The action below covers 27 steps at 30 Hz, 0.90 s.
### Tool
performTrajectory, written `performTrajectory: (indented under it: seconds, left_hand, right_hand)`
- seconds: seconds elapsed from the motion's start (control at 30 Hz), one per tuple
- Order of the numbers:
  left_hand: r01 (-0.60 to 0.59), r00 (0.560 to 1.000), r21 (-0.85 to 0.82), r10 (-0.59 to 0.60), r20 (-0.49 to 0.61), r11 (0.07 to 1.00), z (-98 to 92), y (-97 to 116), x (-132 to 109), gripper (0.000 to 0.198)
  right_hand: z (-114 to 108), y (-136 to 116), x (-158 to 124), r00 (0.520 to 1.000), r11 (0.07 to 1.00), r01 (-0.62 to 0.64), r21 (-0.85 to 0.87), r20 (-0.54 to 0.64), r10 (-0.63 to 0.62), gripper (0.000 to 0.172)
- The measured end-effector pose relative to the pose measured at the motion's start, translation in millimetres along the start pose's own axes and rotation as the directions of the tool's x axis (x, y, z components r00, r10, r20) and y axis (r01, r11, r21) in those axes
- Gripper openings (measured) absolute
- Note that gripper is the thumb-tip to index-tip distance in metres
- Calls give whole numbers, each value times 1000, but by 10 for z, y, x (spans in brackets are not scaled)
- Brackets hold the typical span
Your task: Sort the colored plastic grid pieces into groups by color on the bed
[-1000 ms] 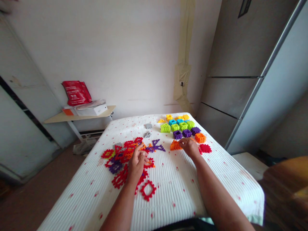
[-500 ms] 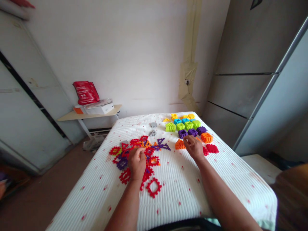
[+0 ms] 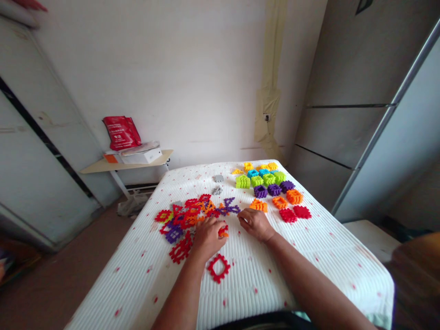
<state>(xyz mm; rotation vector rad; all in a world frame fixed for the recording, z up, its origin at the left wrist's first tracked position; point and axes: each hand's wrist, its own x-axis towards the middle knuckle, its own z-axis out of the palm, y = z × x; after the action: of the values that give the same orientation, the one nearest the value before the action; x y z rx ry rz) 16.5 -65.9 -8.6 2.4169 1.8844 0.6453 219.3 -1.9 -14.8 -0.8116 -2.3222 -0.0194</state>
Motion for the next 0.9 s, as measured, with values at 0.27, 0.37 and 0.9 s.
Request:
performTrajectory:
  seconds: [0.27, 0.37, 0.9]
  left_hand:
    - [-36, 997, -81, 30, -68, 996, 76, -53, 60, 29]
    - [-4, 983, -121, -18, -182, 993, 84, -74, 74, 35]
    - [98, 876, -749, -414, -248, 656, 26, -43, 35, 52]
  right_hand:
    - [20, -53, 14, 1000, 999, 23, -22, 22, -22, 15]
    - [19, -64, 23, 999, 999, 35, -40, 28, -34, 16]
    - [71, -93, 25, 997, 999, 37, -3, 64, -37, 16]
